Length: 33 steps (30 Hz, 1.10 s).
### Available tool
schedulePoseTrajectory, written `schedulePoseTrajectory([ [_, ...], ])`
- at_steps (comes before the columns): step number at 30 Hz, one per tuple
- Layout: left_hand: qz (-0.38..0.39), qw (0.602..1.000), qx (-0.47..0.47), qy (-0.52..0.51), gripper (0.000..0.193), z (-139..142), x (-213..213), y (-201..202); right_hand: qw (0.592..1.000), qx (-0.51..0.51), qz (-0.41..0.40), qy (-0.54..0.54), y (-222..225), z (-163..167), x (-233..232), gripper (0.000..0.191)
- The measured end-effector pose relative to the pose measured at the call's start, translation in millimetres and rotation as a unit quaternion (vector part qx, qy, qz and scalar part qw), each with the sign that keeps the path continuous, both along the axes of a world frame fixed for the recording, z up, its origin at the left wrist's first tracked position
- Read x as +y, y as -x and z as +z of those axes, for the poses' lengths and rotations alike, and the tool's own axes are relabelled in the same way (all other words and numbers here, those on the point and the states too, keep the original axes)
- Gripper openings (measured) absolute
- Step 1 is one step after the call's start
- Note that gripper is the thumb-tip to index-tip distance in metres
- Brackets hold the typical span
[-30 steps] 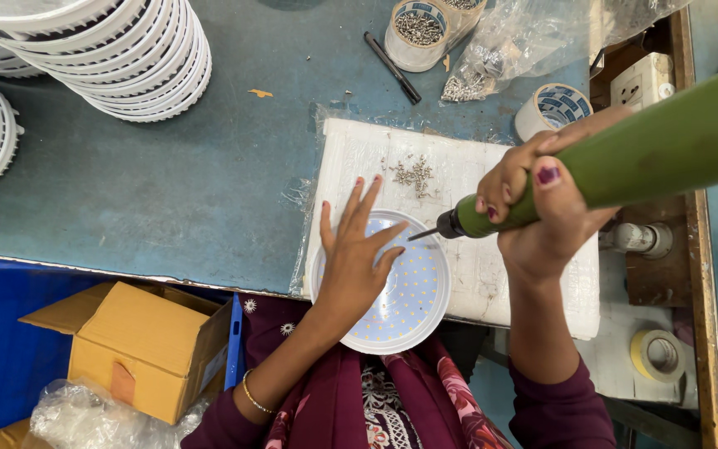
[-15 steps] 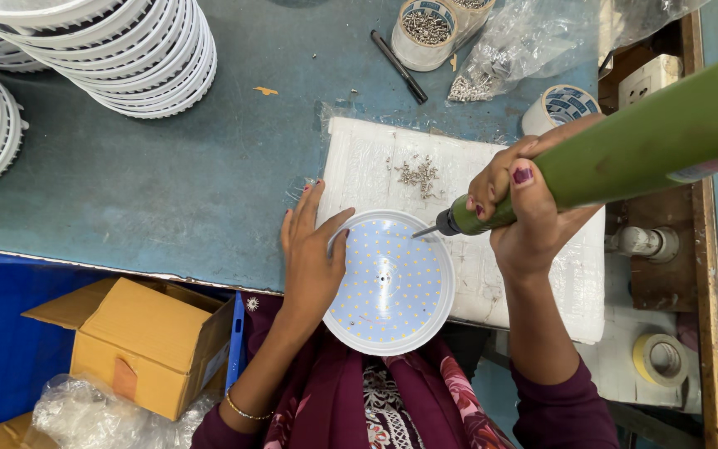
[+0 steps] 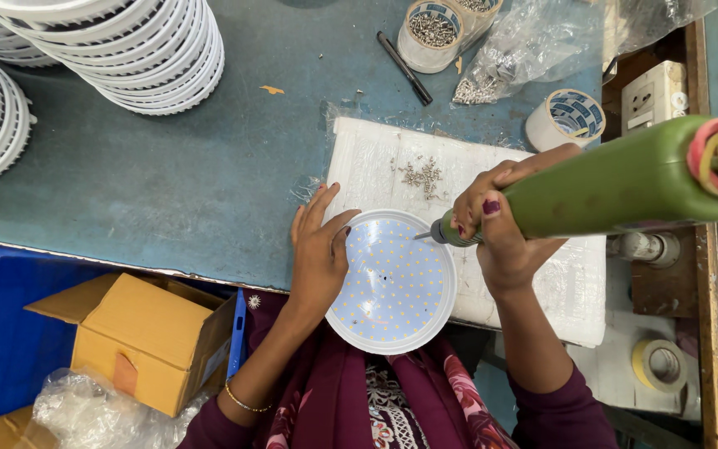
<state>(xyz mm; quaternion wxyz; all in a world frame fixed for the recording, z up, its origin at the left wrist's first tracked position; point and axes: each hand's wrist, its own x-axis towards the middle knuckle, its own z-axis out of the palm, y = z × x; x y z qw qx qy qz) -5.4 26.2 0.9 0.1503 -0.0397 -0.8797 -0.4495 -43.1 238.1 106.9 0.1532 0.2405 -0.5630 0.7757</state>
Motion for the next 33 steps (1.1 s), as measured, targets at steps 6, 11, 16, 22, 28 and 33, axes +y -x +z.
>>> schedulePoseTrajectory([
  [6, 0.004, 1.000, 0.001, -0.004, 0.033, -3, 0, 0, 1.000, 0.005, -0.007, 0.019, 9, 5, -10, 0.022],
  [11, 0.010, 1.000, 0.010, -0.006, 0.032, 7, 1, -1, 1.000, -0.010, 0.004, 0.027, 11, 19, -8, 0.020],
  [16, 0.028, 0.996, 0.066, 0.044, 0.029, 24, 10, -11, 0.999, 0.028, 0.001, 0.020, 11, 34, 6, 0.014],
  [22, -0.071, 0.996, 0.019, -0.044, 0.032, 28, 39, -15, 0.999, 0.043, -0.015, 0.017, 9, 44, 19, 0.016],
  [28, -0.079, 0.993, 0.032, 0.086, 0.062, 22, 46, -25, 0.998, 0.008, -0.014, 0.055, -3, 60, 24, 0.019],
  [33, -0.120, 0.976, -0.005, 0.184, 0.095, 12, 39, -44, 0.997, -0.010, -0.019, 0.070, -5, 61, 28, 0.019],
])
